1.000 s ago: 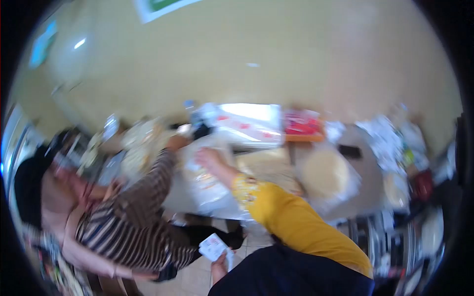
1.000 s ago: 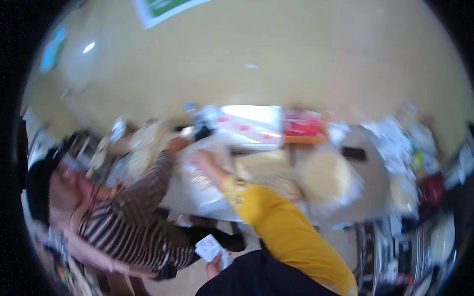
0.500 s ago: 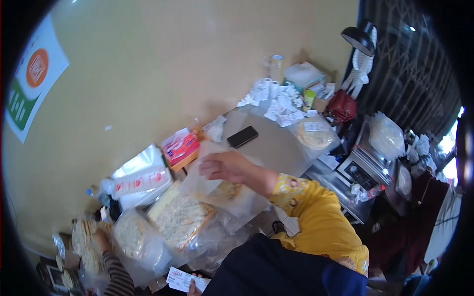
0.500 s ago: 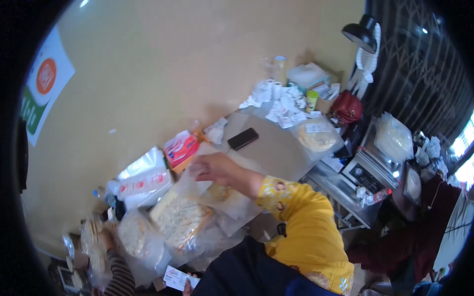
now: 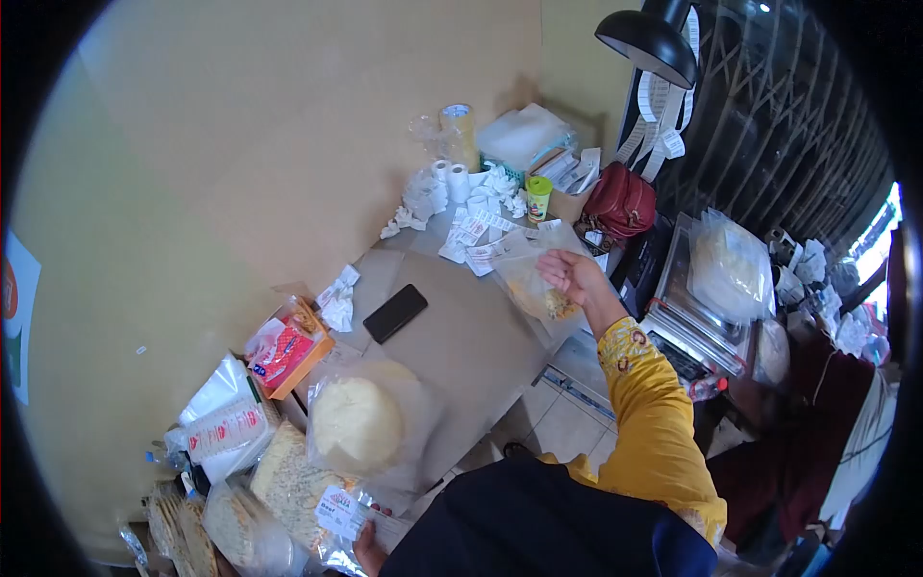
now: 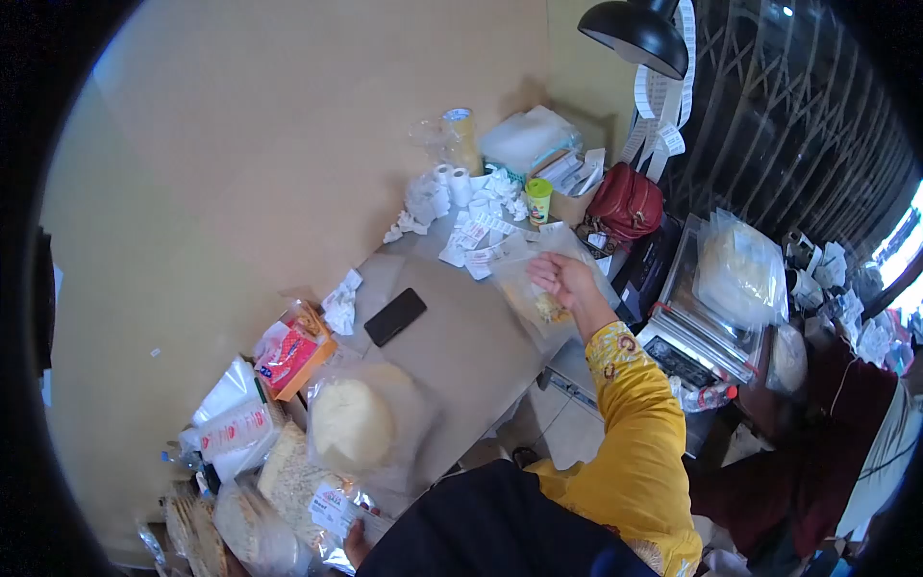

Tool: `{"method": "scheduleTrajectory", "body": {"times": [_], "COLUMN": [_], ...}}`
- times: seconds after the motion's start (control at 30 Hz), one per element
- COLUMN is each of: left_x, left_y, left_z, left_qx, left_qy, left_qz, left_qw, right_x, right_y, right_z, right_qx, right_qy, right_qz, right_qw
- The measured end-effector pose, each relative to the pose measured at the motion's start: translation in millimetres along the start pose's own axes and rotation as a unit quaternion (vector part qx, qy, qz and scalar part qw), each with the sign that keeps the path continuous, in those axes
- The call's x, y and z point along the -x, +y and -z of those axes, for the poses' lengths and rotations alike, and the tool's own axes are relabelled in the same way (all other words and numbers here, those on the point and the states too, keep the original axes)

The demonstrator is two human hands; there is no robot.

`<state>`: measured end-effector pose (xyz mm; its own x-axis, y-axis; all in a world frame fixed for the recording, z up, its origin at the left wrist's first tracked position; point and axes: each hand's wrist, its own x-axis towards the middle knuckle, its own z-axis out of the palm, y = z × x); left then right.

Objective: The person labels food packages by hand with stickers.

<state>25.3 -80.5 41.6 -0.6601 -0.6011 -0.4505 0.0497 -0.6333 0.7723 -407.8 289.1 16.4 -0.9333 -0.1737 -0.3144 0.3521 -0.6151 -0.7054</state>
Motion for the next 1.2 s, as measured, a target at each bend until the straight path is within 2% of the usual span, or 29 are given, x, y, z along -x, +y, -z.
{"method": "scheduleTrajectory", "body": {"times": [0.07,0.17,0.3,0.47,0.57,0.67,0.77,0.87,0.97,1.07,1.17,1.2], "left_x": [-1,-1,-3,4,4,8,11,13,15,19,17,18], "left_y": [-9,-18,-17,-18,-22,-26,-31,-32,-32,-33,-36,-37], "left_z": [-18,-39,-62,-82,-75,-69,-67,-68,-71,-72,-62,-61], "left_qx": [0.001,0.003,-0.042,-0.035,-0.020,0.004,0.020,0.043,0.042,0.036,0.047,0.055], "left_qy": [-0.004,-0.011,0.009,0.038,0.033,0.040,0.051,0.052,0.060,0.063,0.067,0.073], "left_qz": [0.007,0.011,0.043,0.038,0.034,0.035,0.036,0.032,0.025,0.014,0.019,0.020], "left_qw": [1.000,1.000,0.998,0.998,0.999,0.999,0.998,0.997,0.997,0.997,0.996,0.996], "right_x": [-12,-20,-32,-11,-9,-15,-22,-50,-41,-43,-41,-40], "right_y": [-1,-11,-22,-25,0,17,25,36,35,36,43,46], "right_z": [38,68,69,48,74,100,87,94,64,66,68,68], "right_qx": [-0.015,-0.020,-0.010,0.192,0.349,0.593,0.441,0.424,0.359,0.319,0.247,0.204], "right_qy": [0.039,0.013,-0.001,-0.008,-0.028,0.034,0.185,0.196,0.234,0.205,0.182,0.204], "right_qz": [-0.023,-0.051,-0.071,-0.037,0.107,0.205,0.205,0.152,0.116,0.085,0.125,0.106], "right_qw": [0.999,0.998,0.997,0.981,0.930,0.778,0.854,0.871,0.896,0.921,0.943,0.952]}}
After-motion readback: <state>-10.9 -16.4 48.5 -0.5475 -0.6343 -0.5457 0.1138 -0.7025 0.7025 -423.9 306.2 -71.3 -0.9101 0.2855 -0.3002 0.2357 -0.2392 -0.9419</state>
